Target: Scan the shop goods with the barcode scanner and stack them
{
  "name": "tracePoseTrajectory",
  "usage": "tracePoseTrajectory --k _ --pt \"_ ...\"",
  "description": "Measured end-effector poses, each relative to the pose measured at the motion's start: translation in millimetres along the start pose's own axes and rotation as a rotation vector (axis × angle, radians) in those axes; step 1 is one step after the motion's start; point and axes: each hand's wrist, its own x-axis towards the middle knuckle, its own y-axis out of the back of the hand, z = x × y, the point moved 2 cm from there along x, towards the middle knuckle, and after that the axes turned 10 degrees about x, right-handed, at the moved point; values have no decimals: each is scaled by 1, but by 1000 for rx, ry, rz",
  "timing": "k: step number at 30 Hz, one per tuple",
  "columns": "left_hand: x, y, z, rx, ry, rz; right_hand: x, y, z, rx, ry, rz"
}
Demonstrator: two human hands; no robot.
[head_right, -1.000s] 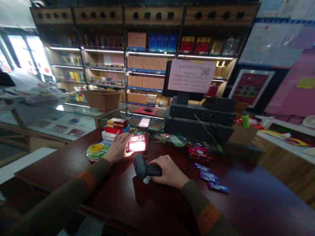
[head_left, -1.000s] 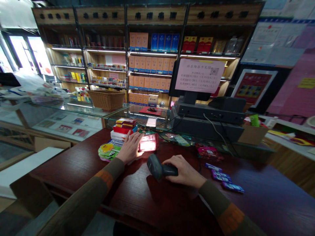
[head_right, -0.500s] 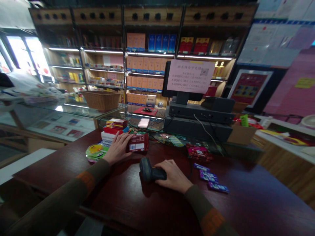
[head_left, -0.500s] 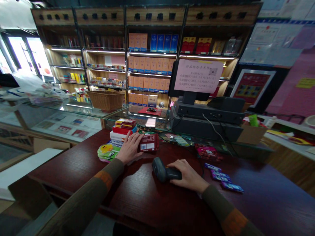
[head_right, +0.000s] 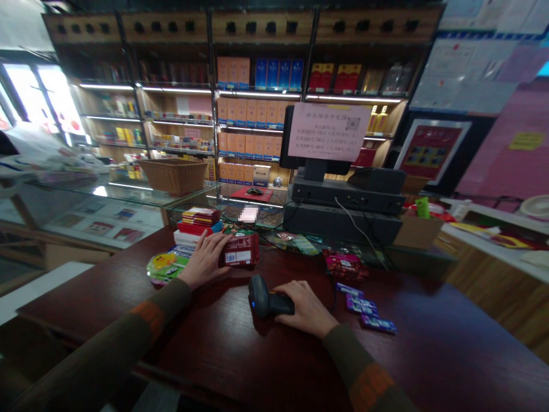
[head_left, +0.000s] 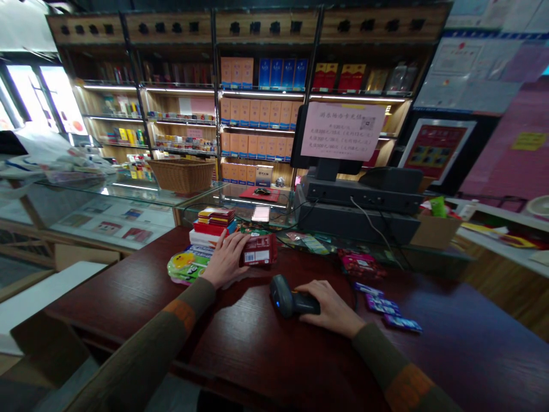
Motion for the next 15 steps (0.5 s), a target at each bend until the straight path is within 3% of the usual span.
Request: tracePoseTrajectory --k 5,11,15 --pt "2 0 2 -2 1 -12 2 6 0 67 -48 43" --pt "5 1 7 -4 -35 -16 26 14 13 298 -164 321" --pt "11 5 16 -26 -69 -17 52 17 24 472 -154 438"
